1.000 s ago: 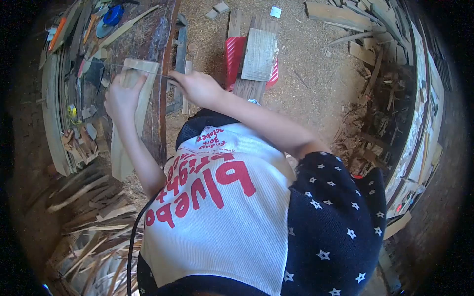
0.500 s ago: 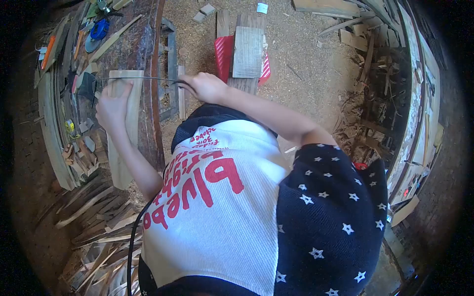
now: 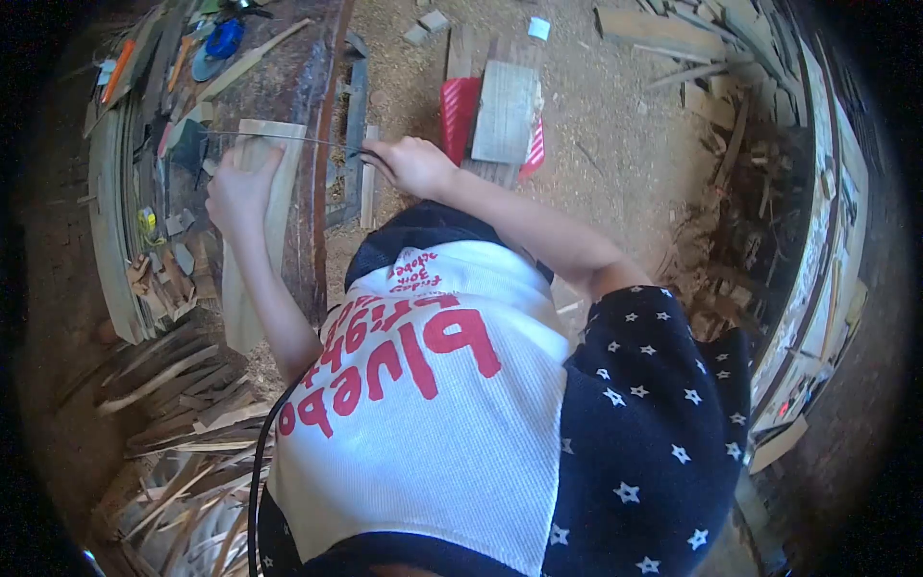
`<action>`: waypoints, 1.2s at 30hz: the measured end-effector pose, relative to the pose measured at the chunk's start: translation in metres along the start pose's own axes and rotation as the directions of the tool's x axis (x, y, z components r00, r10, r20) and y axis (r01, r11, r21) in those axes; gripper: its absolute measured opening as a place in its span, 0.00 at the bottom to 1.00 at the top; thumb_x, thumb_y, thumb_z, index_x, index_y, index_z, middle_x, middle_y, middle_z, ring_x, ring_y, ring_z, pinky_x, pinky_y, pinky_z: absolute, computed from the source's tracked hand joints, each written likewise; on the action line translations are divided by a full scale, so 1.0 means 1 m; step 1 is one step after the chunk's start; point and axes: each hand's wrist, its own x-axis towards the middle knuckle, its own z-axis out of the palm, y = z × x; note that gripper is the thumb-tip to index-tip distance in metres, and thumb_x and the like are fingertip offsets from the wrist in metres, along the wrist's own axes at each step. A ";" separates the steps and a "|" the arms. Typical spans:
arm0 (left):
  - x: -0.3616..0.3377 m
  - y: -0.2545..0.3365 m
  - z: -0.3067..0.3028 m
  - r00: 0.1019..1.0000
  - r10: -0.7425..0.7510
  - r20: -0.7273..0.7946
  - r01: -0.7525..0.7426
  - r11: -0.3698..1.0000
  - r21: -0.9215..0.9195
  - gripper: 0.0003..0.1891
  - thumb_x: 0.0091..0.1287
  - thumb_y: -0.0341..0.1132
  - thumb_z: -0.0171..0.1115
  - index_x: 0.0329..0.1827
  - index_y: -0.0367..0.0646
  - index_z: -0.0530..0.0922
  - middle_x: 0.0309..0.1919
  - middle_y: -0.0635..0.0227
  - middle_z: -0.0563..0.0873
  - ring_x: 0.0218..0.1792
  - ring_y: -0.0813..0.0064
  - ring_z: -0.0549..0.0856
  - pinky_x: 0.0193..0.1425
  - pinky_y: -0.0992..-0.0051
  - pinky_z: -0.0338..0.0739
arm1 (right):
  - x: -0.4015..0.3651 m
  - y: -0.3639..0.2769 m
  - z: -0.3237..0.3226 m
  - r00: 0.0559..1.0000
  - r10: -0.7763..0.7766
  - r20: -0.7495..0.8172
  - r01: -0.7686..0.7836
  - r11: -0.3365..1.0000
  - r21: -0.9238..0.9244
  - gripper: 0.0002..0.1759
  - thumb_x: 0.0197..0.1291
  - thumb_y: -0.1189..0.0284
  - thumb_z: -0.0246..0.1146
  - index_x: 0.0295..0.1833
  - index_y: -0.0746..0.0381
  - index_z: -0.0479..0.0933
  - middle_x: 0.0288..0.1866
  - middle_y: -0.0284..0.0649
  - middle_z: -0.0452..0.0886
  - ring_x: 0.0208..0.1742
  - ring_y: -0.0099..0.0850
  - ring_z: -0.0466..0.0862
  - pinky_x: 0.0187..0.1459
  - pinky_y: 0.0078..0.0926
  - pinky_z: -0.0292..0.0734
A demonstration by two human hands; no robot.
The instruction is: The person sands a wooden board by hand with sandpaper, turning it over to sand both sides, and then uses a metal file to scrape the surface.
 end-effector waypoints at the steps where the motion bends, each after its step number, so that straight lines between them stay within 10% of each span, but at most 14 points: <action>1: 0.000 0.001 0.000 1.000 -0.018 0.000 0.018 1.000 0.001 0.36 0.46 0.66 0.67 0.50 0.46 0.81 0.43 0.47 0.85 0.46 0.47 0.84 0.51 0.54 0.77 | 0.010 -0.005 0.000 1.000 0.010 0.014 -0.010 1.000 0.002 0.13 0.65 0.65 0.57 0.51 0.59 0.73 0.22 0.56 0.77 0.26 0.55 0.80 0.28 0.52 0.74; 36: 0.001 0.001 -0.011 0.996 0.012 0.085 -0.002 0.993 -0.119 0.32 0.44 0.62 0.70 0.49 0.51 0.82 0.39 0.51 0.86 0.44 0.49 0.85 0.48 0.57 0.80 | 0.038 -0.044 0.001 1.000 0.004 -0.028 -0.003 0.999 0.045 0.10 0.67 0.69 0.56 0.47 0.65 0.72 0.24 0.60 0.76 0.29 0.57 0.78 0.29 0.51 0.71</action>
